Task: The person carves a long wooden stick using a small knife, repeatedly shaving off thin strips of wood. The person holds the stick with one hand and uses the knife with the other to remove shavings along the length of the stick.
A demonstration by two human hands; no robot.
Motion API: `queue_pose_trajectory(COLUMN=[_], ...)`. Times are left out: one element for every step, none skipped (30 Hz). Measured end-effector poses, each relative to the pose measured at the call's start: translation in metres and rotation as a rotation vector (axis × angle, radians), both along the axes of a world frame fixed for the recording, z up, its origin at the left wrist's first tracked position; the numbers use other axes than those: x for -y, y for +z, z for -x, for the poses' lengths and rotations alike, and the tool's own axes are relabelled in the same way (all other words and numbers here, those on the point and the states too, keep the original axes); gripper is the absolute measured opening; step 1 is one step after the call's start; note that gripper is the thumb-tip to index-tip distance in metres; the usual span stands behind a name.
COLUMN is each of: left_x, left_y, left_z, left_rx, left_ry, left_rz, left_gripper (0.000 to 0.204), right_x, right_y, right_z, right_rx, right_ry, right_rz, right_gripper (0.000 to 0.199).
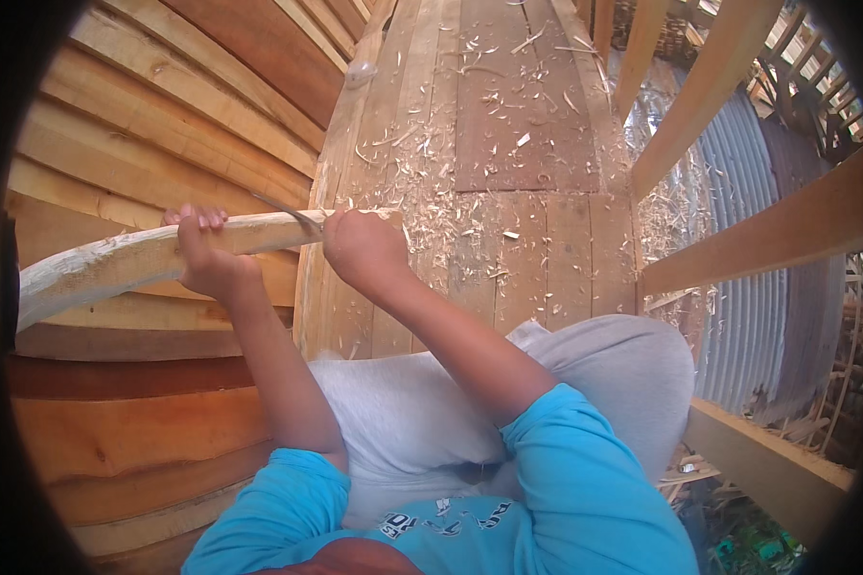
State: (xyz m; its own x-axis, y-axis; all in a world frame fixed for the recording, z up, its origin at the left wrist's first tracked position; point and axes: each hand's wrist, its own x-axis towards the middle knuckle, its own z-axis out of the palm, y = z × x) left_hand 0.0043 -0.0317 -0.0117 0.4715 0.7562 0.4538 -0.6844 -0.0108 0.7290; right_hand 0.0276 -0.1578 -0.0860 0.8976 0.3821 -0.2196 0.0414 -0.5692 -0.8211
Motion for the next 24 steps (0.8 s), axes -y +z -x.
queue_pose_trajectory(left_x=[0.005,0.014,0.021,0.021,0.017,0.013,0.012,0.011,0.01,0.012,0.014,0.015,0.009,0.003,-0.003,-0.008,-0.012,-0.016,-0.014,-0.009,-0.001,-0.003,-0.008,-0.013], left_y=[0.001,0.004,0.006,0.008,0.006,0.005,0.003,0.002,0.001,0.003,0.004,0.005,0.003,0.003,0.002,0.002,0.002,0.003,0.001,0.0,0.002,0.003,0.0,0.0], left_z=[-0.002,-0.003,-0.006,-0.005,-0.002,-0.001,0.0,0.001,0.001,-0.002,-0.005,-0.007,-0.007,-0.006,-0.004,-0.003,-0.002,0.0,0.003,0.003,-0.004,-0.007,-0.005,-0.003], left_rx=[0.005,0.009,0.018,0.018,0.01,0.002,0.001,0.0,-0.002,0.004,0.01,0.016,0.01,0.002,-0.006,-0.015,-0.001,0.011,0.016,0.006,0.011,0.015,0.004,0.004], left_ry=[-0.006,-0.012,-0.018,-0.017,-0.015,-0.014,-0.014,-0.013,-0.012,0.023,0.059,0.095,0.093,0.074,0.054,0.034,0.013,-0.009,-0.039,-0.005,0.023,0.073,0.08,0.057], left_rz=[0.0,-0.002,-0.006,0.002,0.009,0.017,0.022,0.027,0.033,0.014,-0.005,-0.024,-0.019,0.011,0.04,0.068,0.078,0.088,0.107,0.102,0.09,0.071,0.051,0.057], left_gripper=[0.02,0.02,0.021,0.021,0.021,0.022,0.022,0.022,0.022,0.022,0.021,0.021,0.021,0.021,0.021,0.021,0.021,0.021,0.021,0.021,0.021,0.022,0.022,0.022], right_x=[0.002,0.002,0.005,0.004,0.002,0.0,-0.005,-0.01,-0.014,-0.013,-0.01,-0.01,-0.012,-0.013,-0.012,-0.007,-0.006,-0.012,-0.014,-0.015,-0.011,-0.011,-0.012,-0.013], right_y=[-0.021,-0.057,-0.077,-0.071,-0.061,-0.051,-0.04,-0.038,-0.037,-0.035,-0.047,-0.052,-0.049,-0.045,-0.042,-0.023,-0.013,-0.022,-0.043,-0.065,-0.085,-0.079,-0.065,-0.05], right_z=[-0.008,-0.022,-0.031,-0.032,-0.026,-0.021,-0.013,-0.012,-0.012,-0.014,-0.018,-0.016,-0.014,-0.011,-0.007,0.0,0.002,-0.004,-0.012,-0.015,-0.021,-0.02,-0.012,-0.007], right_rx=[-0.023,-0.046,-0.064,-0.049,-0.042,-0.034,0.004,-0.029,-0.062,-0.088,-0.105,-0.095,-0.087,-0.08,-0.067,-0.054,-0.042,-0.039,-0.043,-0.044,0.028,0.007,-0.025,-0.057], right_ry=[-0.049,-0.098,-0.147,-0.124,-0.1,-0.077,-0.083,-0.084,-0.086,-0.094,-0.127,-0.14,-0.149,-0.157,-0.106,-0.056,-0.005,-0.064,-0.133,-0.204,-0.225,-0.207,-0.186,-0.166], right_rz=[-0.014,-0.031,-0.049,-0.045,-0.041,-0.037,-0.064,-0.084,-0.103,-0.121,-0.147,-0.122,-0.105,-0.087,-0.073,-0.061,-0.048,-0.068,-0.079,-0.087,-0.058,-0.054,-0.05,-0.045], right_gripper=[0.05,0.049,0.049,0.049,0.049,0.049,0.052,0.053,0.053,0.054,0.056,0.056,0.056,0.056,0.056,0.056,0.056,0.056,0.055,0.055,0.055,0.055,0.054,0.054])
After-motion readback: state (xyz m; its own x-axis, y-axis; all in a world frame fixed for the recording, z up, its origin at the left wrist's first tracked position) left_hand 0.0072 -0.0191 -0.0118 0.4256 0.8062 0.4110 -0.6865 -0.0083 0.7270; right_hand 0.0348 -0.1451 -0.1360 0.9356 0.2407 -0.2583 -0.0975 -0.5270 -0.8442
